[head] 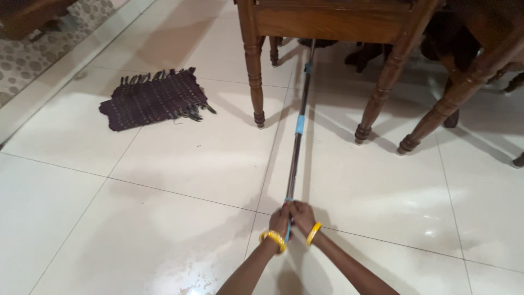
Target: The person mops a tiled floor around furniture and a rug, then rinses and wrings the mop head in a bucket of water before mopping under a wooden dining chair.
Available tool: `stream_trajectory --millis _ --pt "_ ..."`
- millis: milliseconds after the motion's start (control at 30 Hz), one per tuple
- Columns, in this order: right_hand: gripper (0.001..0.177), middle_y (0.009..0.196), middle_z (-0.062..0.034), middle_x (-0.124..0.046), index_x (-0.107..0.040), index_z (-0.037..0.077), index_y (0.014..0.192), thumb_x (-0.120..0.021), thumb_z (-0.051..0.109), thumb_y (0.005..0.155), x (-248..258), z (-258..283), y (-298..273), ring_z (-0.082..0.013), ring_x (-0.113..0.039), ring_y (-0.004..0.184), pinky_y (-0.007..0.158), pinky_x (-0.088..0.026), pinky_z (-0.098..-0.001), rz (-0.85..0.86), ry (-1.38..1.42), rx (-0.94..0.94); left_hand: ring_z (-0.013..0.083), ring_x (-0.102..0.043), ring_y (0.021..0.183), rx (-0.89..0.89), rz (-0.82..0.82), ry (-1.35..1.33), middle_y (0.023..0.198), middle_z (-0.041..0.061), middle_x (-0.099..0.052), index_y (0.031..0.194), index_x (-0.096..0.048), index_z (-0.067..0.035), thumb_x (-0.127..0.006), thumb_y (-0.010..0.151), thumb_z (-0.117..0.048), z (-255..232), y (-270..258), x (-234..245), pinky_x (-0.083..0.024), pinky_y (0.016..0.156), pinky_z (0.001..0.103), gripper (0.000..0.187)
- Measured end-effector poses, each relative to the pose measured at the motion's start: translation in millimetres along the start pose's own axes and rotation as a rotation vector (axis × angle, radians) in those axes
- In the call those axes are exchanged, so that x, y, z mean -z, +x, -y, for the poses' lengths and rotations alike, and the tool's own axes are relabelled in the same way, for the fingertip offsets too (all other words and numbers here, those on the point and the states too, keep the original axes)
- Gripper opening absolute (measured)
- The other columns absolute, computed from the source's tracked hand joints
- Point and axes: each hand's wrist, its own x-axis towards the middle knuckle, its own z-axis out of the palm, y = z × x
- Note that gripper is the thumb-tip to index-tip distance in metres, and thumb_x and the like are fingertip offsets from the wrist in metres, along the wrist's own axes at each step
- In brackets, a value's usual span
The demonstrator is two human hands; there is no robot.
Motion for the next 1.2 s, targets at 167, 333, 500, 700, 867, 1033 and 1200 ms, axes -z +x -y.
stream_trajectory --millis 167,333,500,700,867,1033,1200 --pt "0.057 0.071 -0.0092 -0.068 -0.073 -0.002 0.092 -0.053 0.05 0.102 -5.4 -6.8 -44.7 -0.0174 -0.069 0.063 0.054 -0.053 -0.0326 -0.043 -0.275 0.092 0.0248 -0.053 0.042 0.046 -0.053 0.087 0.063 0.013 -0.061 0.119 -0.065 -0.011 -0.049 0.101 -0.042 48.9 -66.6 39.4 -0.04 0.035 0.038 0.04" --pt "0.054 0.072 -0.0184 -0.074 -0.065 -0.005 0.087 -0.066 0.048 0.096 -5.3 20.3 38.1 -0.0224 -0.067 0.053 0.046 -0.054 -0.0367 -0.076 0.108 -0.073 0.0204 -0.049 0.042 0.167 -0.061 0.058 0.062 0.008 -0.053 0.112 -0.064 -0.009 -0.053 0.1 -0.04 73.6 -105.2 48.8 -0.041 0.036 0.038 0.035" --pt "0.016 0.058 -0.0129 -0.061 -0.067 -0.001 0.087 -0.074 0.014 0.087 5.3 35.8 140.5 -0.0201 -0.052 0.041 0.036 -0.043 -0.033 -0.318 0.296 -0.126 0.0159 -0.044 0.042 0.061 0.058 -0.029 0.06 0.003 -0.046 0.105 -0.064 -0.008 -0.058 0.099 -0.038 47.0 -88.5 12.6 -0.042 0.037 0.038 0.031" --pt "0.022 0.058 -0.008 -0.058 -0.058 0.0 0.081 -0.072 0.012 0.093 50.1 63.9 184.0 -0.0169 -0.055 0.044 0.037 -0.043 -0.0317 -0.37 0.283 0.05 0.0196 -0.05 0.039 0.037 0.228 0.012 0.055 0.006 -0.05 0.103 -0.061 -0.003 -0.055 0.102 -0.04 -15.5 -60.1 -13.8 -0.047 0.037 0.038 0.038" --pt "0.02 0.057 -0.0077 -0.058 -0.063 0.0 0.084 -0.071 0.016 0.093 3.6 8.9 109.8 -0.0167 -0.054 0.042 0.037 -0.042 -0.0317 -0.469 0.361 -0.1 0.0239 -0.056 0.045 0.225 0.399 -0.125 0.06 0.01 -0.057 0.105 -0.062 -0.003 -0.053 0.099 -0.05 29.8 -60.9 43.5 -0.049 0.043 0.041 0.049" --pt "0.037 0.052 -0.012 -0.057 -0.051 0.002 0.079 -0.068 0.032 0.094 -79.3 -65.7 -11.3 -0.0202 -0.052 0.037 0.033 -0.041 -0.0352 -0.393 0.316 -0.182 0.0245 -0.064 0.055 0.401 0.189 -0.1 0.068 0.012 -0.066 0.108 -0.066 -0.001 -0.05 0.095 -0.065 84.6 -58.0 108.8 -0.052 0.051 0.04 0.067" --pt "0.044 0.053 -0.0159 -0.061 -0.054 0.001 0.076 -0.066 0.038 0.097 -92.0 -67.3 1.6 -0.0202 -0.053 0.037 0.034 -0.041 -0.0348 -0.313 0.316 -0.217 0.0201 -0.058 0.048 0.383 0.008 -0.045 0.065 0.011 -0.065 0.102 -0.069 -0.002 -0.052 0.092 -0.074 77.4 -46.1 82.5 -0.044 0.044 0.035 0.075"
